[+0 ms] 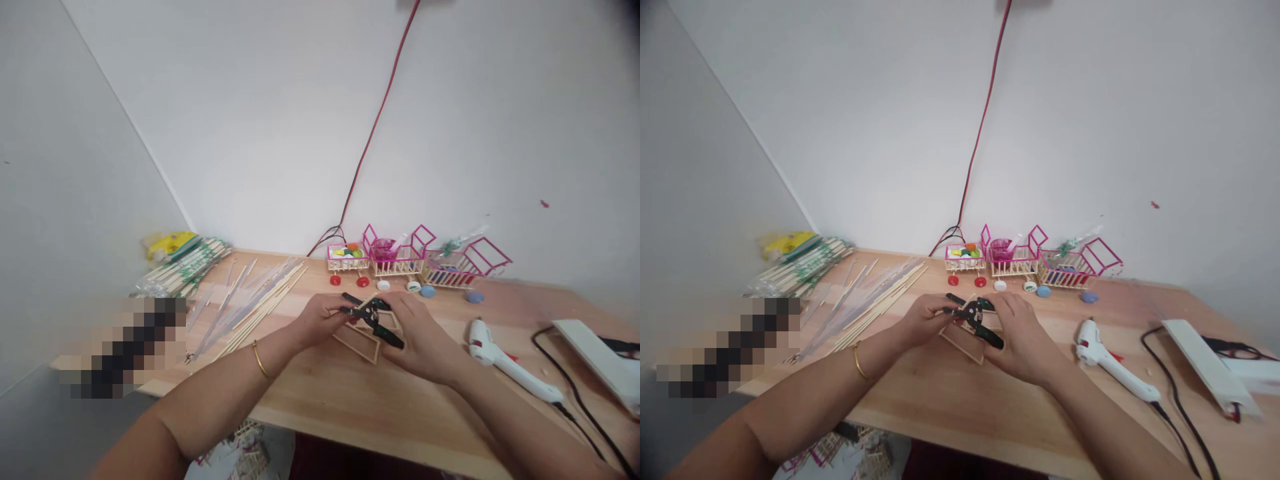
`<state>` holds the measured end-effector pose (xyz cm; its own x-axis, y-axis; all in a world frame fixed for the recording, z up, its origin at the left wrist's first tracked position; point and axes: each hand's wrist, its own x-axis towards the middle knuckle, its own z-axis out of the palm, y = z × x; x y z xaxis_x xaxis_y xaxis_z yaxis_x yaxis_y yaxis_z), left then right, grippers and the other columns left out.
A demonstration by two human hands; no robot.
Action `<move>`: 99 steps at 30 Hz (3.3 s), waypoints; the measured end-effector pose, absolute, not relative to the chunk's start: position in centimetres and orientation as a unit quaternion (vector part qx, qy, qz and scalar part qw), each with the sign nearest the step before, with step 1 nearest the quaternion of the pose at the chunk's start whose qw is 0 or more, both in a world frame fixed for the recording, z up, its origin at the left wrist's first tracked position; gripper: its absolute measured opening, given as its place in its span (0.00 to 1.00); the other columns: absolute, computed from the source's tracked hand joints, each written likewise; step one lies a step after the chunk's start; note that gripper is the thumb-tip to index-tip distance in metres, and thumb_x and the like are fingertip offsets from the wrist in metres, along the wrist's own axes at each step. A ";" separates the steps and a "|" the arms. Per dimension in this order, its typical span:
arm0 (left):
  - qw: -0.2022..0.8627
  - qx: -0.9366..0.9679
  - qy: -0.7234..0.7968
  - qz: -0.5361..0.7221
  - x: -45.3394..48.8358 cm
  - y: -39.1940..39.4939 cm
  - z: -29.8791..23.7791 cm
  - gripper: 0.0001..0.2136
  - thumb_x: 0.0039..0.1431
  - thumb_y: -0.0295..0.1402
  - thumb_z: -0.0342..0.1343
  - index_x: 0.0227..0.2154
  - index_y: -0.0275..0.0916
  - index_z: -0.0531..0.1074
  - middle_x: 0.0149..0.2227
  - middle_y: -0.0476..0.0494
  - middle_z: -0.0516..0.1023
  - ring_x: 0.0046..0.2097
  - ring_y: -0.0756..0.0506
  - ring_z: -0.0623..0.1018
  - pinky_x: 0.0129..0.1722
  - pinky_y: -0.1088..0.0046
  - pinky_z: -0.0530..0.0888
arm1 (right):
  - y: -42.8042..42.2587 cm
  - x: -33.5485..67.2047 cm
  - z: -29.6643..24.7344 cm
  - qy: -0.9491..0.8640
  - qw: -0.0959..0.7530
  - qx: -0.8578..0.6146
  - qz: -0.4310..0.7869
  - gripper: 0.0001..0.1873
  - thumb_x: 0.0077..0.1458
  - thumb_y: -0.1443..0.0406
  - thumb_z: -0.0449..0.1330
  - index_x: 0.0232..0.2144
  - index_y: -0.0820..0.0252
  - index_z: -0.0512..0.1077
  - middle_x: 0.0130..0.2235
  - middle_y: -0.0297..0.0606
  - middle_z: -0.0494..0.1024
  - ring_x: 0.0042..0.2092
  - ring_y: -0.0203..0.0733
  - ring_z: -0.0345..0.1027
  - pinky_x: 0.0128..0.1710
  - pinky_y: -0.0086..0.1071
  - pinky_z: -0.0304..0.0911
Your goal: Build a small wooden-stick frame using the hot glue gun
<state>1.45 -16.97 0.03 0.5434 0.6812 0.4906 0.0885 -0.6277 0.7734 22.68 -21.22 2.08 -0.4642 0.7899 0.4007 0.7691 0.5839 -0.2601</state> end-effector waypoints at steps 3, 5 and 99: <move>0.331 0.812 0.228 0.423 1.4 -16.8 0.0 0.11 0.57 0.35 0.50 0.30 0.33 0.74 0.31 0.41 0.77 0.33 0.50 0.75 0.35 0.78 0.69 | -21.0 22.6 1.7 -0.861 0.243 -0.446 0.010 0.31 0.40 0.65 0.58 0.50 0.59 0.58 0.49 0.47 0.65 0.52 0.53 0.56 0.50 0.46 0.54; 0.318 0.818 0.224 0.424 1.4 -16.8 0.0 0.11 0.57 0.34 0.50 0.30 0.34 0.74 0.31 0.41 0.77 0.33 0.50 0.75 0.35 0.78 0.69 | -20.9 22.6 1.6 -0.862 0.244 -0.444 0.004 0.32 0.39 0.66 0.58 0.50 0.59 0.58 0.49 0.48 0.65 0.51 0.53 0.56 0.50 0.47 0.53; 0.700 0.440 0.306 0.472 1.8 -15.1 -1.9 0.16 0.39 0.32 0.65 0.29 0.35 0.63 0.24 0.54 0.67 0.26 0.52 0.74 0.32 0.69 0.73 | -19.2 26.2 -1.0 -0.696 0.107 -0.701 -0.110 0.36 0.47 0.48 0.51 0.55 0.62 0.57 0.45 0.56 0.67 0.44 0.64 0.62 0.39 0.54 0.55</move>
<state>1.83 -15.13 -1.86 0.3669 0.9302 -0.0118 -0.3921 0.1662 0.9048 26.17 -19.17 -1.00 0.0061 0.9532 0.3023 1.0000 -0.0074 0.0032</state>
